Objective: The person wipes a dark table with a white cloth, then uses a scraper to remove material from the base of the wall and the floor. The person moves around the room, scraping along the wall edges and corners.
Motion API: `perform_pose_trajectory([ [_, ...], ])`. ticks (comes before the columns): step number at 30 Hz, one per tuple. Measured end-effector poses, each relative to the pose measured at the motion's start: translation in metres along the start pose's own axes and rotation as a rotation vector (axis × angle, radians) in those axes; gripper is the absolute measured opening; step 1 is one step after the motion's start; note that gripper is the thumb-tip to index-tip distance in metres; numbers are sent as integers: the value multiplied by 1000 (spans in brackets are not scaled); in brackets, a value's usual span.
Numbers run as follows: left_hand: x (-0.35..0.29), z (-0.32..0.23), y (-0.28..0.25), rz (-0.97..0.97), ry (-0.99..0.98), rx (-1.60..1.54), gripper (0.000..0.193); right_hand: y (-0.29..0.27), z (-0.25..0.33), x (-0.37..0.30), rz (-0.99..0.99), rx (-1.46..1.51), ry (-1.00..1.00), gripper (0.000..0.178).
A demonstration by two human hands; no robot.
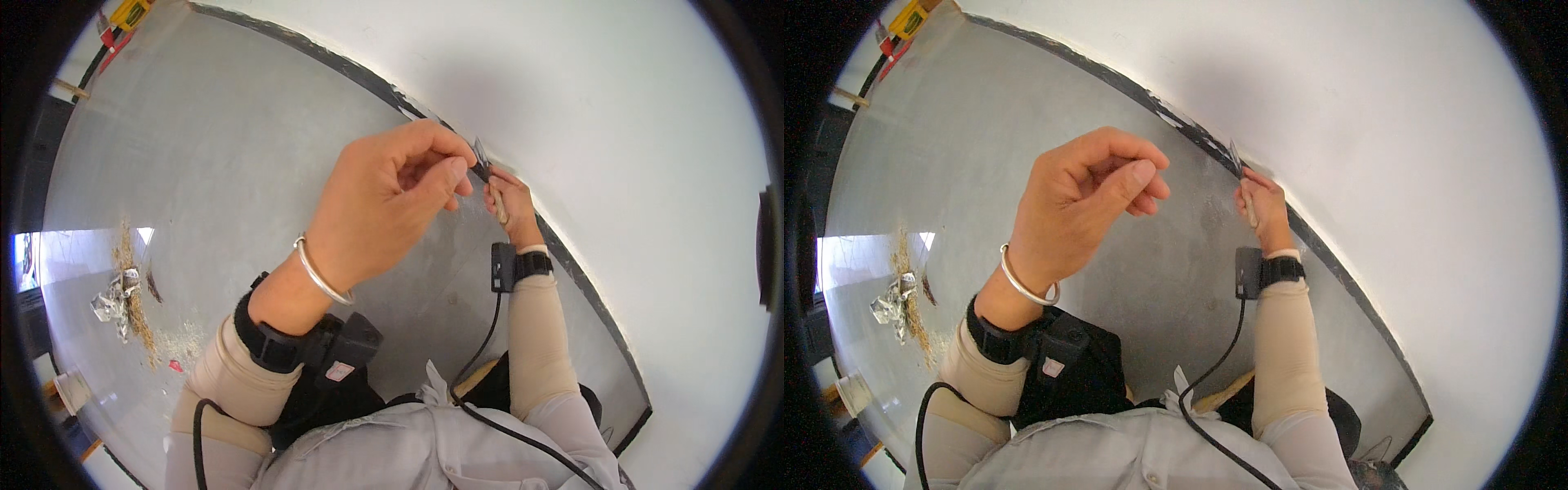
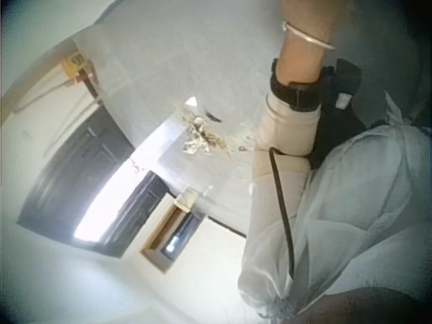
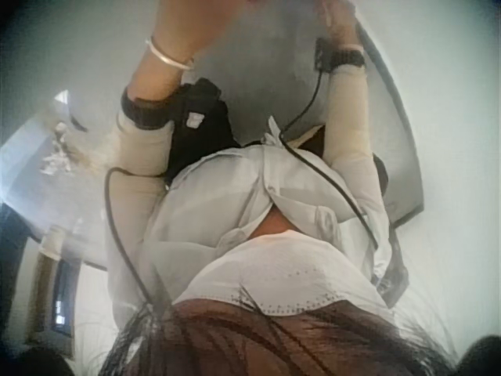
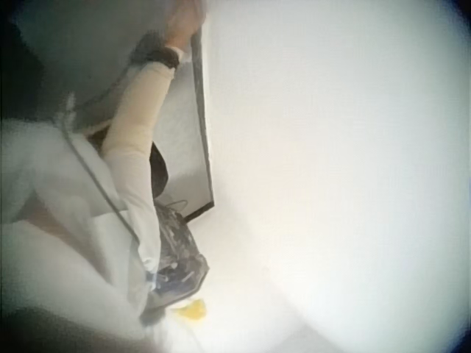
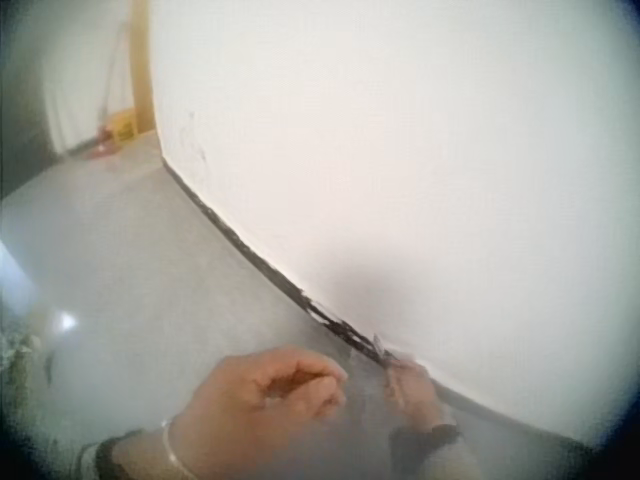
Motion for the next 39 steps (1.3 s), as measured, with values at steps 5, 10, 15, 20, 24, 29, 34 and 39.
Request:
perform_pose_trajectory([
  [5, -2, -1, 0, 5, 11, -14, 13, 0, 4, -2, 45, 38, 60, 33],
  [10, 1, -2, 2, -9, 10, -31, 13, -5, 14, 8, 88, 39, 104, 35],
  [15, -2, -7, 0, -1, 12, 19, 13, -3, 13, -1, 88, 47, 90, 34],
  [20, -1, -3, 0, 10, 15, 34, 13, -6, 11, 1, 80, 78, 93, 35],
  [24, 0, 0, 0, -1, 10, 19, 14, -9, 10, 0, 117, 84, 100, 38],
  [29, 2, 2, 0, 1, 30, 9, 13, -8, 8, -3, 97, 67, 88, 39],
  [34, 3, 2, 0, 10, 19, 20, 14, -6, -1, -1, 92, 85, 90, 38],
  [39, 4, 5, -3, 0, 19, 20, 14, -5, -4, -1, 79, 82, 89, 38],
])
Point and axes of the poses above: each hand's wrist, its own x-axis towards the middle knuckle, its own y-axis out of the palm, z = x × y, the point moved 2 cm from there along x, towards the middle knuckle, and after that the axes turned 5 degrees about -z, right-handed, at the moved point
